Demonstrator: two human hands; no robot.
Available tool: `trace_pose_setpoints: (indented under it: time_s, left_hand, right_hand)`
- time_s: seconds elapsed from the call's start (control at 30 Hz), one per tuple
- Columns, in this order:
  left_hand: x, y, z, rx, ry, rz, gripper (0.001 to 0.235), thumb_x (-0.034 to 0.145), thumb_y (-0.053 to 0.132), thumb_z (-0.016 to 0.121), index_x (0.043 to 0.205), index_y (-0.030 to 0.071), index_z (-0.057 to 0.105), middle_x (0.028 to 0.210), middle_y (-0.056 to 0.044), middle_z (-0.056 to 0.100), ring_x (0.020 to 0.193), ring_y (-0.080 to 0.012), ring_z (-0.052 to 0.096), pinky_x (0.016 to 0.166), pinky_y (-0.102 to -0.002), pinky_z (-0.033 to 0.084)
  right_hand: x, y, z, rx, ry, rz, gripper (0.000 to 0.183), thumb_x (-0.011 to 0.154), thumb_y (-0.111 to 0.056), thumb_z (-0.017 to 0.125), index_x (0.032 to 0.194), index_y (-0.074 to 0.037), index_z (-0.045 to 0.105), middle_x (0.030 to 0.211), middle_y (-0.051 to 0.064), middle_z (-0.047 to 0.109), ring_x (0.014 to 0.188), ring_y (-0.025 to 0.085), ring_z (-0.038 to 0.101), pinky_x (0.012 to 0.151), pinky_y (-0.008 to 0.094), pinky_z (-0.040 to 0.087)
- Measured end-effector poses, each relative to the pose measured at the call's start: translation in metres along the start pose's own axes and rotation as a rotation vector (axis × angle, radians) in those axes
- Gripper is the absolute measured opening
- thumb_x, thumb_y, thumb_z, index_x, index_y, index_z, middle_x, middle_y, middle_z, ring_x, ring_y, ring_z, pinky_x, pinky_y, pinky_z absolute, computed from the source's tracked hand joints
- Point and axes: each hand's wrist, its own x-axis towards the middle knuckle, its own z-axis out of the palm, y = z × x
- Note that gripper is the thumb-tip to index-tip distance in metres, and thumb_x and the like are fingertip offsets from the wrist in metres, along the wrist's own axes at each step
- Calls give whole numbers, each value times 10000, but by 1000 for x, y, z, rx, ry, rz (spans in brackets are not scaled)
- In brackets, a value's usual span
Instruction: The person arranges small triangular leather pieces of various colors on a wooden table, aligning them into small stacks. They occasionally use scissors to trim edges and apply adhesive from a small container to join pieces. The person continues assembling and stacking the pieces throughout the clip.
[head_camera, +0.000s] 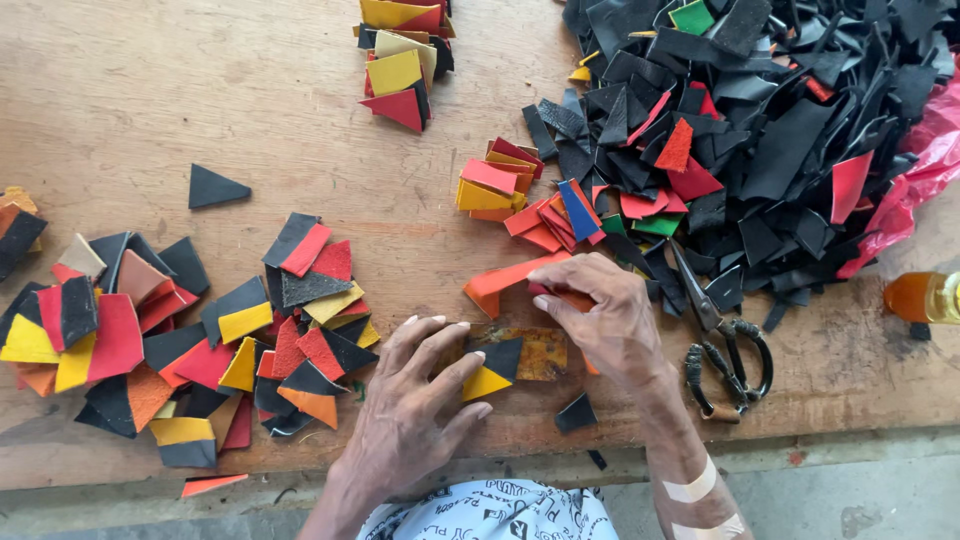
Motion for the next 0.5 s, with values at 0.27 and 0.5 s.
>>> trace_pose_setpoints:
  time_s: [0.27,0.5]
  left_hand:
    - [9,11,-9,-22,49,27,548,775,207,792,1263,15,634,1392,-142,595,1323,-352,489,1124,-531,381]
    - [48,2,0,57,-30,49,568,776,-1,655,1340,-28,598,1393,-180,589,1259,-356,546,1053,-457,477]
  right_hand:
    - [-1,-1,2,99,21,185,343,807,-21,811,1141,-67,746,1021,71,768,917,153,745,808,279,593]
    - [-18,-4,15,-233,26,-62,295,807,-38,800,1093,-54,731,961,78,748,901,173,675,793,305,549]
